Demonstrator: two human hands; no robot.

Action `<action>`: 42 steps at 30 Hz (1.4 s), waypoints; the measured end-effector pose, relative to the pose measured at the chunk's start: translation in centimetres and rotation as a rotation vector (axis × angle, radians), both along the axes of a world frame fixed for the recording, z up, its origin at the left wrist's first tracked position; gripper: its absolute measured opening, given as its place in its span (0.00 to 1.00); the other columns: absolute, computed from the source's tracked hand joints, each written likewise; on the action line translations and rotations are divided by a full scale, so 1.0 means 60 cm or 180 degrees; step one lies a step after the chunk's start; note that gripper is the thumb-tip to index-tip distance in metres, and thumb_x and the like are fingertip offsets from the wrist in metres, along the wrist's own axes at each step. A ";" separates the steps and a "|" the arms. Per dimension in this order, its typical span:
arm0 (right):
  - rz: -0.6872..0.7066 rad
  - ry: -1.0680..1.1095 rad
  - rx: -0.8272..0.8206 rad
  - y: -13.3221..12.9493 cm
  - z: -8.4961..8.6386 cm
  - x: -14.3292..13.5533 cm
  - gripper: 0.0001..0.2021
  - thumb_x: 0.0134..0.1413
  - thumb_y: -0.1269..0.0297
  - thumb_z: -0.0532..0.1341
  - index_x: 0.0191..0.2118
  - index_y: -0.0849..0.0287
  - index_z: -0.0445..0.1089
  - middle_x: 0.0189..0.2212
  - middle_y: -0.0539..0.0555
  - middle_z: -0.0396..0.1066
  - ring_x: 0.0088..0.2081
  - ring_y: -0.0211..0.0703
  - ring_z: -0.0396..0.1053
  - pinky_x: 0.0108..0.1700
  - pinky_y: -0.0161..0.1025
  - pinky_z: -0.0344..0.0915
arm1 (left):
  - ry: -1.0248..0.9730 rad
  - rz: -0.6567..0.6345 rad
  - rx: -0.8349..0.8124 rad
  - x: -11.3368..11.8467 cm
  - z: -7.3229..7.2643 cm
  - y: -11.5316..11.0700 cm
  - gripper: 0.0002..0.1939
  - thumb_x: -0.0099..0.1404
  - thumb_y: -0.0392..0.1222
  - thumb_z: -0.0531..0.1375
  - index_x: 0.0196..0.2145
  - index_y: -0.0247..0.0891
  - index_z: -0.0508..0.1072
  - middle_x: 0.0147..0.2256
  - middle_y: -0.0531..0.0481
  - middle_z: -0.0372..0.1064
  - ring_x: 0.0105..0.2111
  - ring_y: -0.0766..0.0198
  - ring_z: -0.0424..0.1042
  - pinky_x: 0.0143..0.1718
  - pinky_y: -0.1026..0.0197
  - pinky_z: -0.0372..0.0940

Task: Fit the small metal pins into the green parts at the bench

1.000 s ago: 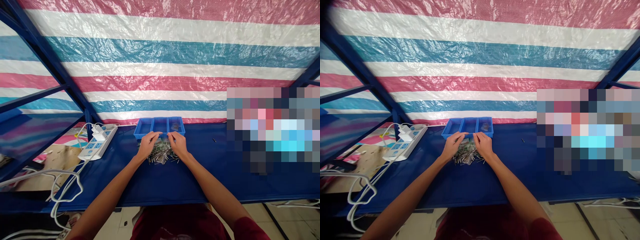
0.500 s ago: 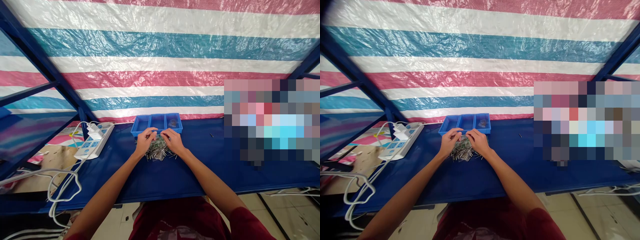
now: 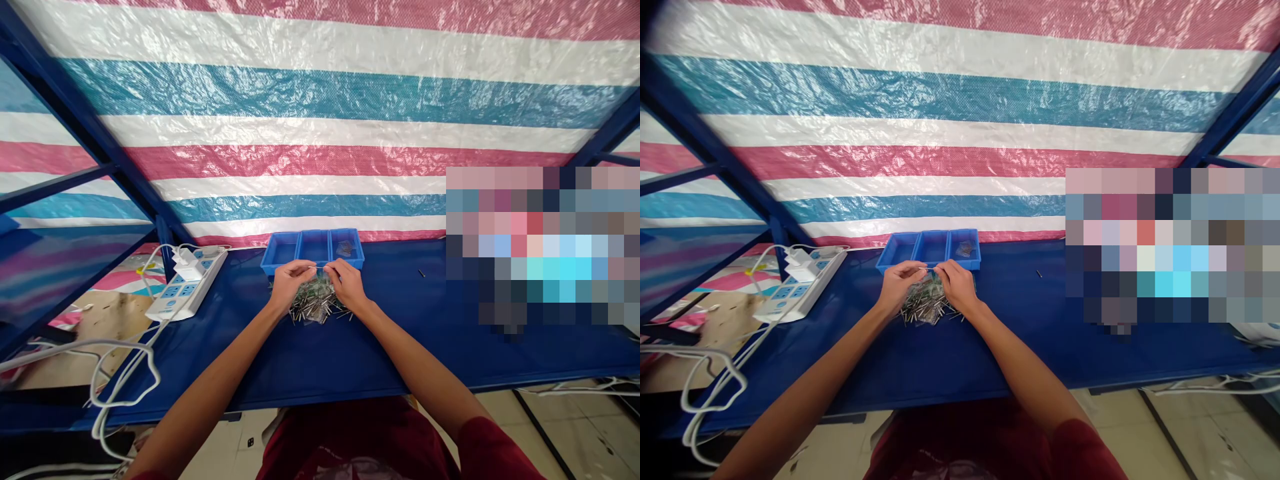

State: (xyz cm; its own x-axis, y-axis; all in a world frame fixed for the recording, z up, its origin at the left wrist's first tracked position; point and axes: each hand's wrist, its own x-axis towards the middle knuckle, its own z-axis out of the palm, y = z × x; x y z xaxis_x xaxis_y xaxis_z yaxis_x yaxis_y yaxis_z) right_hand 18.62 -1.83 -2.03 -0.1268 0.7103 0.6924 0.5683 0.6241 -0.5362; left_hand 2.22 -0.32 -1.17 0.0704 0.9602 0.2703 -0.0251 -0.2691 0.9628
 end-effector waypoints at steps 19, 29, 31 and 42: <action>-0.0157 0.0207 0.0010 -0.006 0.008 -0.001 0.17 0.66 0.59 0.47 0.35 0.59 0.71 0.28 0.54 0.71 0.30 0.41 0.67 0.35 0.37 0.62 | 0.0316 -0.0054 0.0384 0.002 0.016 -0.009 0.13 0.59 0.50 0.63 0.33 0.36 0.71 0.25 0.52 0.70 0.21 0.68 0.67 0.26 0.65 0.64; 0.0099 0.0215 0.0048 -0.010 0.009 0.001 0.13 0.64 0.61 0.50 0.42 0.58 0.71 0.30 0.54 0.70 0.29 0.39 0.67 0.37 0.37 0.65 | 0.0960 0.0003 0.0556 -0.008 0.023 -0.010 0.15 0.58 0.48 0.63 0.39 0.36 0.77 0.18 0.54 0.67 0.19 0.67 0.64 0.24 0.64 0.60; 0.0236 0.0170 0.0083 -0.012 0.010 0.001 0.13 0.64 0.61 0.51 0.43 0.58 0.71 0.31 0.55 0.70 0.30 0.39 0.66 0.37 0.37 0.66 | 0.1021 -0.0082 0.0539 -0.009 0.027 -0.011 0.16 0.59 0.47 0.62 0.42 0.36 0.74 0.17 0.56 0.65 0.19 0.68 0.63 0.24 0.65 0.59; 0.0355 -0.0128 -0.0061 -0.007 0.004 -0.002 0.12 0.65 0.61 0.51 0.37 0.57 0.71 0.31 0.53 0.70 0.33 0.40 0.68 0.37 0.35 0.64 | 0.0713 -0.0255 0.0281 -0.008 0.027 -0.014 0.15 0.59 0.48 0.62 0.41 0.37 0.71 0.16 0.58 0.63 0.16 0.70 0.60 0.20 0.67 0.57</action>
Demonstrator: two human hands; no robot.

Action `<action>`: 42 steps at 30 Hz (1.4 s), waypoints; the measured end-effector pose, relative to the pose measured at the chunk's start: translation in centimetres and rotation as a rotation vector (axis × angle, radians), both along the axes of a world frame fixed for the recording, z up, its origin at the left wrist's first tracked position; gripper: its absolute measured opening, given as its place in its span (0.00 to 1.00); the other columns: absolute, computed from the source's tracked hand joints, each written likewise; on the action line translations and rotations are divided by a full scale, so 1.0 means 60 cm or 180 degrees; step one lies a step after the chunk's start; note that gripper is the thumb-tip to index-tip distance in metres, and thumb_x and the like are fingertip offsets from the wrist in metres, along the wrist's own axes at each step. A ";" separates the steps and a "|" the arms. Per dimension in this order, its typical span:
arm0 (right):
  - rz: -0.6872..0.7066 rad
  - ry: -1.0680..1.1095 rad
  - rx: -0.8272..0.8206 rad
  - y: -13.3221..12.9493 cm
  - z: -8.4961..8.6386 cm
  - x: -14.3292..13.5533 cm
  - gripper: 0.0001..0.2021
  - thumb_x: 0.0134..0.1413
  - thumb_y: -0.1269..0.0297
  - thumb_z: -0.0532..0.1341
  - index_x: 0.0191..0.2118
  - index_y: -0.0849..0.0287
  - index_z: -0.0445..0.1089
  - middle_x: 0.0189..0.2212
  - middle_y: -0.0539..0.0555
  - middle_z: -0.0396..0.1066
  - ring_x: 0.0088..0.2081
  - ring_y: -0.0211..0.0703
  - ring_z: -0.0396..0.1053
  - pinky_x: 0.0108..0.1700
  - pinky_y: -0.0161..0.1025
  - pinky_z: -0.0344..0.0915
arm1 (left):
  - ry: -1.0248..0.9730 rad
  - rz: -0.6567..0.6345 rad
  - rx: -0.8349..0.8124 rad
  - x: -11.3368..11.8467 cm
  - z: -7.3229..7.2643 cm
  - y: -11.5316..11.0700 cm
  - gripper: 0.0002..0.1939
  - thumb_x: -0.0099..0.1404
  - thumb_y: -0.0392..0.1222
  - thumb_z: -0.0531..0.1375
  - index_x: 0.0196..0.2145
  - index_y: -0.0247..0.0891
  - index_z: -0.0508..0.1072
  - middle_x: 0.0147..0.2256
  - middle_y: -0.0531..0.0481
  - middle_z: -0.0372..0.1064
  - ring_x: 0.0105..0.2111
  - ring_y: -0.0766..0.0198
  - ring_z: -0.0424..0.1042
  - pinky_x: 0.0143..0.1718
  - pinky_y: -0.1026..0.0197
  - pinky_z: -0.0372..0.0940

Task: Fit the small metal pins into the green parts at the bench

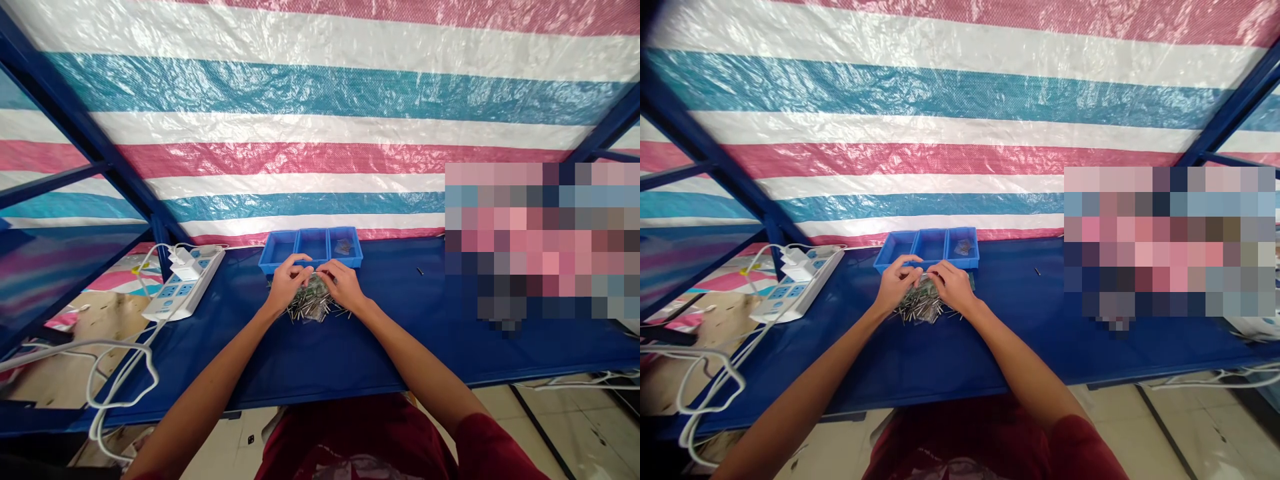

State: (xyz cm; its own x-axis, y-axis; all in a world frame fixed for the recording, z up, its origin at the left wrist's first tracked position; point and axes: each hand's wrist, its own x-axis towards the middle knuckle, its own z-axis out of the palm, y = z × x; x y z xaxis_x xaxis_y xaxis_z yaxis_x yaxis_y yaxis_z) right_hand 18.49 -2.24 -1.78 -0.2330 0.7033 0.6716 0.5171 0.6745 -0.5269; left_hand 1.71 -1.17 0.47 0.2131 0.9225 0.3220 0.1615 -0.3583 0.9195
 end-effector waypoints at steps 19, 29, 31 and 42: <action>-0.0438 0.0302 -0.0011 0.004 -0.004 0.002 0.17 0.66 0.58 0.49 0.34 0.60 0.70 0.26 0.53 0.69 0.29 0.39 0.66 0.34 0.35 0.60 | 0.0038 0.0306 0.0164 0.008 -0.004 -0.006 0.17 0.58 0.50 0.62 0.18 0.35 0.72 0.17 0.53 0.64 0.19 0.68 0.62 0.22 0.65 0.58; -0.0525 0.0388 -0.0161 0.008 -0.007 0.004 0.17 0.65 0.59 0.48 0.34 0.59 0.71 0.29 0.54 0.71 0.29 0.40 0.67 0.34 0.36 0.61 | -0.1087 0.1511 -0.0720 -0.028 0.017 0.074 0.17 0.53 0.52 0.64 0.26 0.32 0.73 0.19 0.54 0.64 0.13 0.74 0.55 0.13 0.69 0.43; -0.0529 0.0370 -0.0163 0.008 -0.008 0.004 0.17 0.65 0.59 0.48 0.34 0.59 0.71 0.29 0.54 0.71 0.29 0.40 0.67 0.34 0.35 0.61 | -0.1016 0.1343 -0.0825 -0.036 0.023 0.077 0.21 0.54 0.55 0.63 0.35 0.32 0.75 0.23 0.50 0.69 0.13 0.74 0.57 0.13 0.69 0.44; -0.0635 0.0178 -0.0154 0.013 -0.008 0.009 0.15 0.64 0.62 0.50 0.31 0.59 0.71 0.27 0.53 0.72 0.27 0.39 0.66 0.33 0.36 0.60 | 0.2271 0.0056 0.1086 -0.070 0.022 0.042 0.16 0.62 0.52 0.56 0.32 0.38 0.77 0.30 0.49 0.71 0.24 0.65 0.65 0.29 0.63 0.59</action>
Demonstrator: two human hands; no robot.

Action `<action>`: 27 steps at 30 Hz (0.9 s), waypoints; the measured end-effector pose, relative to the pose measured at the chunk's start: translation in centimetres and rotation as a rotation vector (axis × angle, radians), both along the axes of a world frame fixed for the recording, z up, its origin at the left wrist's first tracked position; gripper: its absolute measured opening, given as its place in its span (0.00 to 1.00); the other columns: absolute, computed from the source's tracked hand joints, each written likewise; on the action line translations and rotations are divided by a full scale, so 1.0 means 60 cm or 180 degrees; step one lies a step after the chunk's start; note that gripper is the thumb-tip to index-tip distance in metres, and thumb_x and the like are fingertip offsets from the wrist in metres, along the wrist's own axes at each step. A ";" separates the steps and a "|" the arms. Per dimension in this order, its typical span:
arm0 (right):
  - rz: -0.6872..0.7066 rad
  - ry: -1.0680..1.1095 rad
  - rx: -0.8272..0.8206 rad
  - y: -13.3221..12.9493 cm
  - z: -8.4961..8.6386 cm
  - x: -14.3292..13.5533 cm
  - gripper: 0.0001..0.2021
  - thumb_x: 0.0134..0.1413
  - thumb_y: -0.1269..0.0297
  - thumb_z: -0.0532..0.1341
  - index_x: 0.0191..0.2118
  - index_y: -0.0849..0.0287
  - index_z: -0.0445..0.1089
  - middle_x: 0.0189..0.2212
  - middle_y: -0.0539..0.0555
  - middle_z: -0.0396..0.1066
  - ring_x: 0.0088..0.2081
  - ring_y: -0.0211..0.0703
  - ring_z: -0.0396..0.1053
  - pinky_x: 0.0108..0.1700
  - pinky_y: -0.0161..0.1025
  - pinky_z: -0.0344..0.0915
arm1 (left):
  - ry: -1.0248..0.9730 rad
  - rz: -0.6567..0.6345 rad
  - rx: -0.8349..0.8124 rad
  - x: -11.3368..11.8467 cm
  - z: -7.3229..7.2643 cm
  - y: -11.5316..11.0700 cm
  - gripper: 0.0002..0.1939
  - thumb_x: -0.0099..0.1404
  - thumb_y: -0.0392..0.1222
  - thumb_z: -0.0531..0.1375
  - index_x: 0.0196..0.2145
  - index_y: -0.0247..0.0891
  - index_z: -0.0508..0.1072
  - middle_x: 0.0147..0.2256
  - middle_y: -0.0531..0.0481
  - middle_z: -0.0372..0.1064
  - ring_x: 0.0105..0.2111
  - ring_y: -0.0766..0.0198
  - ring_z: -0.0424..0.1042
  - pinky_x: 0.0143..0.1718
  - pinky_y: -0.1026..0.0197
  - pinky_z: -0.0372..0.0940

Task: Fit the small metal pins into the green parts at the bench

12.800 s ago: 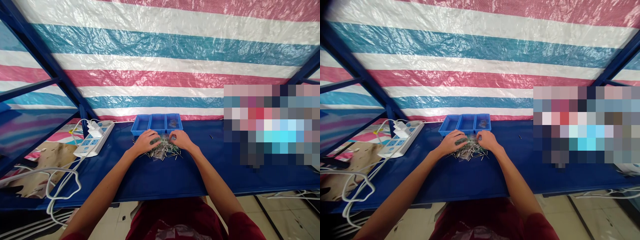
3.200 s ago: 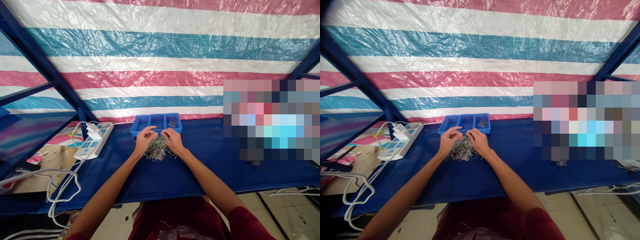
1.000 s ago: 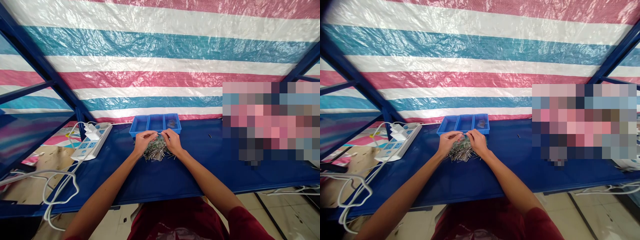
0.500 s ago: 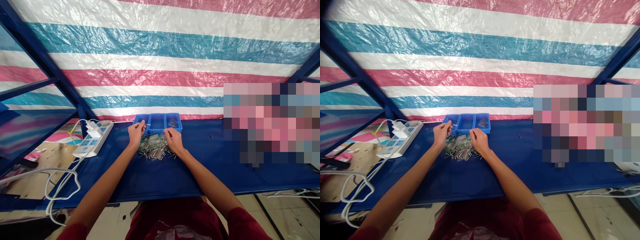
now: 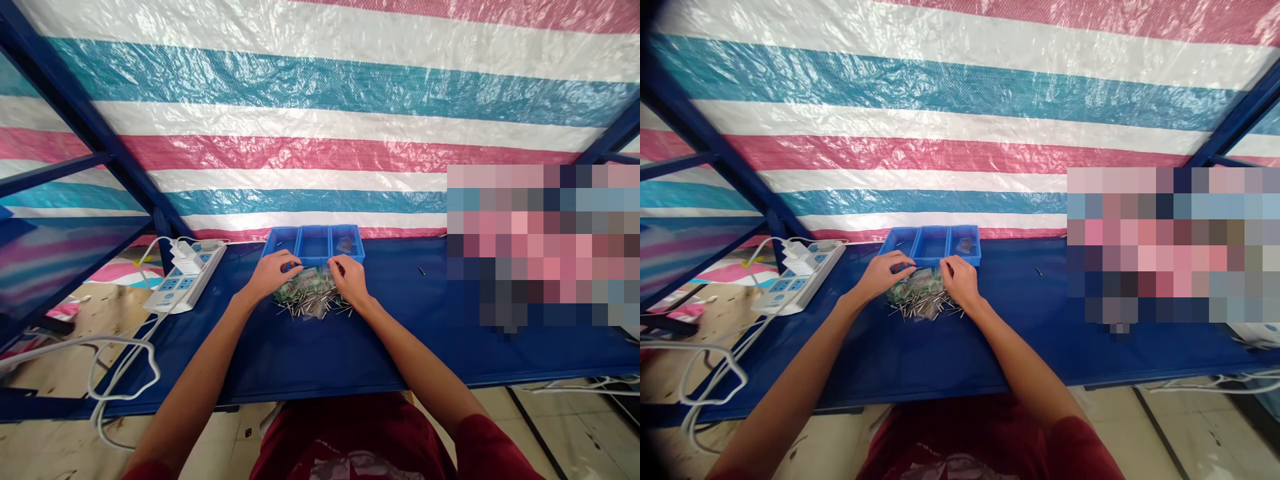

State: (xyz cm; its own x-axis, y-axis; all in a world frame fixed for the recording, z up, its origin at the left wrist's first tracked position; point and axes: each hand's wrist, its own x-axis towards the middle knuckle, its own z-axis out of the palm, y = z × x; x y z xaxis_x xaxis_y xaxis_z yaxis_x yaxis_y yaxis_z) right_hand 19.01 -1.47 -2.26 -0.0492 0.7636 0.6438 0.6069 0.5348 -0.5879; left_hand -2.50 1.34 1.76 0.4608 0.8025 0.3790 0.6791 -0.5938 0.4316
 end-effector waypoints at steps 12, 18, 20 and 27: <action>-0.0010 -0.0208 -0.0196 0.003 -0.003 0.002 0.14 0.62 0.64 0.51 0.31 0.58 0.71 0.27 0.53 0.72 0.28 0.40 0.67 0.33 0.36 0.60 | 0.1050 -0.0311 -0.0171 -0.020 0.006 -0.003 0.15 0.62 0.53 0.55 0.35 0.39 0.73 0.36 0.49 0.70 0.32 0.62 0.68 0.33 0.62 0.59; -0.0011 -0.0253 -0.0265 0.002 -0.002 0.002 0.14 0.62 0.63 0.51 0.31 0.59 0.71 0.27 0.52 0.72 0.28 0.40 0.67 0.34 0.35 0.59 | 0.1298 -0.0316 -0.0263 -0.021 0.004 -0.001 0.12 0.62 0.47 0.54 0.31 0.39 0.73 0.35 0.49 0.70 0.33 0.61 0.69 0.34 0.62 0.59; -0.0010 -0.0261 -0.0291 0.002 -0.001 0.001 0.14 0.63 0.63 0.51 0.31 0.59 0.71 0.27 0.53 0.72 0.28 0.40 0.66 0.34 0.35 0.60 | 0.1301 -0.0338 -0.0239 -0.020 0.002 -0.001 0.12 0.62 0.45 0.53 0.30 0.39 0.73 0.35 0.49 0.70 0.34 0.61 0.69 0.35 0.62 0.59; 0.0000 -0.0217 -0.0216 -0.001 0.001 0.000 0.15 0.63 0.62 0.50 0.31 0.59 0.71 0.26 0.53 0.71 0.28 0.40 0.66 0.33 0.35 0.60 | 0.1038 -0.0274 -0.0157 -0.019 -0.001 0.000 0.11 0.65 0.44 0.51 0.33 0.39 0.72 0.34 0.49 0.71 0.34 0.60 0.70 0.36 0.61 0.61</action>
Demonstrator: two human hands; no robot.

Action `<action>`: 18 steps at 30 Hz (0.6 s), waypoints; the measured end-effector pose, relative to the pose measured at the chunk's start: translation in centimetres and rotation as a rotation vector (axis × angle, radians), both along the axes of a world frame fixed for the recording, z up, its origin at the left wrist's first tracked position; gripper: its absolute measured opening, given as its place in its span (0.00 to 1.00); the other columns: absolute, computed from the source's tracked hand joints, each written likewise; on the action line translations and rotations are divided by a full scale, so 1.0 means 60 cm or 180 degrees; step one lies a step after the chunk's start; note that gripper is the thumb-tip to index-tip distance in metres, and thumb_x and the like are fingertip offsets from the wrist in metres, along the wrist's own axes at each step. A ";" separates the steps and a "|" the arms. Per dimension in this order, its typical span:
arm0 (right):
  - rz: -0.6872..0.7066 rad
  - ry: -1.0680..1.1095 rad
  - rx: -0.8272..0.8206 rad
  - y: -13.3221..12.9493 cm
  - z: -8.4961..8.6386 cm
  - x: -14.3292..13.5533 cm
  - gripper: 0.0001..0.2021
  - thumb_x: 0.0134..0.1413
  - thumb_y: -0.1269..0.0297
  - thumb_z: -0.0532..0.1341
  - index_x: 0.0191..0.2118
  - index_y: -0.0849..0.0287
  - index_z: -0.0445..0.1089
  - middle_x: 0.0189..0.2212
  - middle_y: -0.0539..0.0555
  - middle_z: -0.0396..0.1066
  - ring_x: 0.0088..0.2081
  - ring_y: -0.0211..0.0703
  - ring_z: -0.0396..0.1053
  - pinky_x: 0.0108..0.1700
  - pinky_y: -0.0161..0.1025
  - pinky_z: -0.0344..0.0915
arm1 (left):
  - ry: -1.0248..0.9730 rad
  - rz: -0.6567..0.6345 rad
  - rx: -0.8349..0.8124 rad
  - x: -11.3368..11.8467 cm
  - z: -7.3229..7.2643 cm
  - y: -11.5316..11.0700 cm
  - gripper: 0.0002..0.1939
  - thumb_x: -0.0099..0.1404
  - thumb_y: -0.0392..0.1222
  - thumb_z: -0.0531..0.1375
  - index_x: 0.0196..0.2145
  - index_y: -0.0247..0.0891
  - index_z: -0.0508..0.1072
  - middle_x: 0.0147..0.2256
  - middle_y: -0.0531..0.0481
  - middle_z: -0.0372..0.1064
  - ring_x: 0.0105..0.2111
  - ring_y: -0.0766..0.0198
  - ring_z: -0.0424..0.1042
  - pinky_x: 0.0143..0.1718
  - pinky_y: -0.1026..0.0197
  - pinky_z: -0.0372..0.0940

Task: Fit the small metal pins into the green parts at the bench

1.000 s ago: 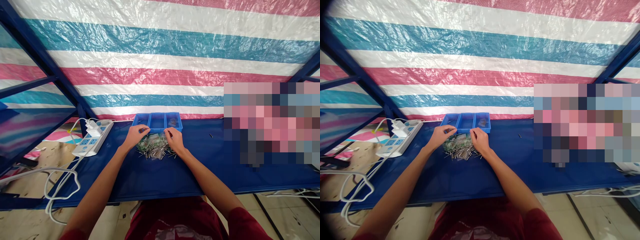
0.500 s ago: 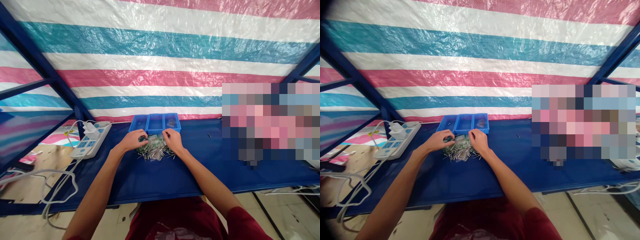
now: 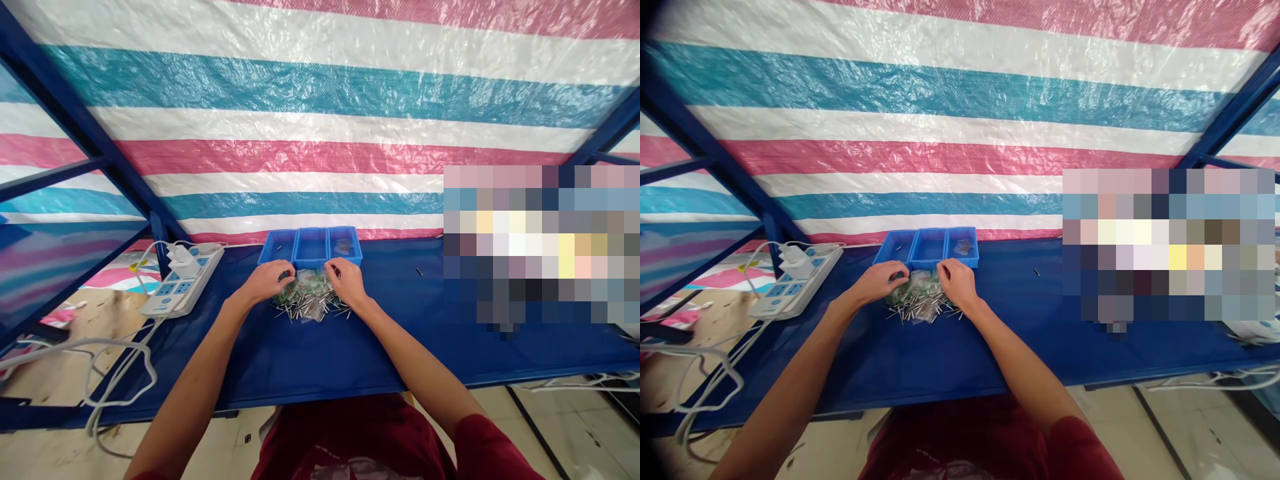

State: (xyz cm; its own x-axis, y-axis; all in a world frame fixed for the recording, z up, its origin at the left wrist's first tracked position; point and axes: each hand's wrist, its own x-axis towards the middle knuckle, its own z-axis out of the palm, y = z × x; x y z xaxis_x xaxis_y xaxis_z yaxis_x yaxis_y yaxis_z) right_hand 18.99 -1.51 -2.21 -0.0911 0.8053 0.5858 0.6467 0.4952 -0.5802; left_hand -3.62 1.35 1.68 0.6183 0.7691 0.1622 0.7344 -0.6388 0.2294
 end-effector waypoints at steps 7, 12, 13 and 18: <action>0.0185 0.0198 0.0130 -0.006 0.005 -0.002 0.15 0.64 0.60 0.50 0.37 0.59 0.72 0.31 0.55 0.74 0.29 0.41 0.68 0.35 0.36 0.63 | -0.1200 -0.0085 0.0280 0.046 -0.015 -0.021 0.15 0.69 0.47 0.49 0.36 0.39 0.72 0.34 0.46 0.73 0.36 0.60 0.70 0.41 0.60 0.63; 0.0597 0.0084 0.0244 -0.014 0.010 -0.005 0.13 0.64 0.59 0.52 0.40 0.59 0.72 0.30 0.54 0.72 0.30 0.40 0.68 0.36 0.36 0.63 | -0.2350 0.0436 0.0184 0.078 -0.029 -0.038 0.13 0.64 0.49 0.57 0.32 0.37 0.75 0.31 0.48 0.74 0.30 0.62 0.71 0.36 0.61 0.65; 0.0662 0.0062 0.0275 -0.015 0.010 -0.005 0.13 0.64 0.59 0.52 0.40 0.59 0.72 0.29 0.53 0.71 0.29 0.40 0.67 0.35 0.36 0.63 | -0.2588 0.0568 0.0105 0.082 -0.032 -0.040 0.13 0.63 0.50 0.58 0.32 0.37 0.75 0.30 0.49 0.74 0.28 0.63 0.71 0.34 0.62 0.66; 0.0695 0.0031 0.0352 -0.014 0.009 -0.008 0.13 0.64 0.59 0.52 0.38 0.59 0.72 0.30 0.54 0.71 0.31 0.40 0.68 0.36 0.35 0.63 | -0.3449 0.0784 -0.0352 0.094 -0.037 -0.044 0.13 0.59 0.49 0.62 0.33 0.36 0.74 0.24 0.52 0.72 0.21 0.66 0.69 0.25 0.64 0.66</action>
State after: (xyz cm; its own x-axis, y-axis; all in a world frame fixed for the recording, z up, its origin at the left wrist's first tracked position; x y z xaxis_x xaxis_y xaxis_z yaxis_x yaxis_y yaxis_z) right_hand 18.54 -2.37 -1.65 -0.2500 0.6980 0.6710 0.5120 0.6835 -0.5203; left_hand 2.04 -1.32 -0.56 0.0204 0.8946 0.4463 0.2156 -0.4399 0.8718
